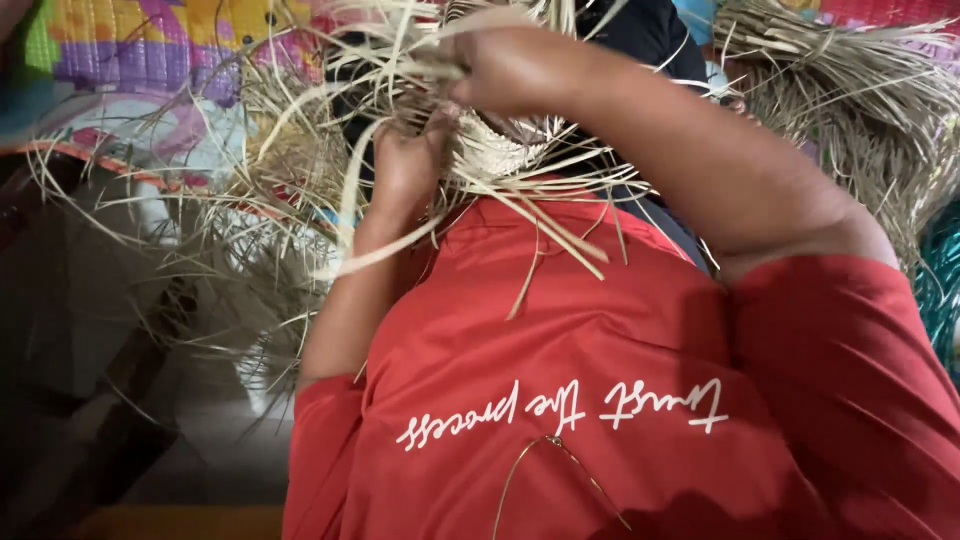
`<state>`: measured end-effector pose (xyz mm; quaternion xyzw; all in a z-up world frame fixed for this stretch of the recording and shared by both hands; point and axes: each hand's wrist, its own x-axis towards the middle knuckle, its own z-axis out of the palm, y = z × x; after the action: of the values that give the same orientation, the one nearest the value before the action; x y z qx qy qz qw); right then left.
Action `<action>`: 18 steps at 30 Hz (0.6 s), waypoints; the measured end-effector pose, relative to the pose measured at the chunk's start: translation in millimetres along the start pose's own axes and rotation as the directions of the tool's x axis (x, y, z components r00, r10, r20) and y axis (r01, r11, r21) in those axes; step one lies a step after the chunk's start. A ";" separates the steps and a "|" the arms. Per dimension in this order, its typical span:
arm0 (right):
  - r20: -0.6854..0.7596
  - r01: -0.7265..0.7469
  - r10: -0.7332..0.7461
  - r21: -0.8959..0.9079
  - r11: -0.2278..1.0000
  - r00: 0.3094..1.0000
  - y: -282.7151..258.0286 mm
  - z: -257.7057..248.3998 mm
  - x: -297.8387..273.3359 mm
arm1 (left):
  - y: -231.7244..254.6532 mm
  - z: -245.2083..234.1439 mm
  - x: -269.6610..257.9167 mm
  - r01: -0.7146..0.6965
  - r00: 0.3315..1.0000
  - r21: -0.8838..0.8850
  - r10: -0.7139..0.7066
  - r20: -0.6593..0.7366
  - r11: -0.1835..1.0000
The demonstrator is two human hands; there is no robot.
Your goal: A person is weaving a hat by interlacing dried straw strands while sitting on a floor mat.
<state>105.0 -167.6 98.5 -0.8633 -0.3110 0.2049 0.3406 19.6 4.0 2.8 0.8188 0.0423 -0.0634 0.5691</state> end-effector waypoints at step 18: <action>-0.192 0.339 -0.316 0.103 0.935 0.929 -7.5 -16.0 -41.3 | 15.0 -3.6 -0.2 0.036 0.999 -0.483 -0.046 -0.007 0.875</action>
<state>81.2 -198.6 120.6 -0.7886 -0.4058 0.0903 0.4530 21.7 2.2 18.0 0.6504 0.0793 -0.0553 0.7535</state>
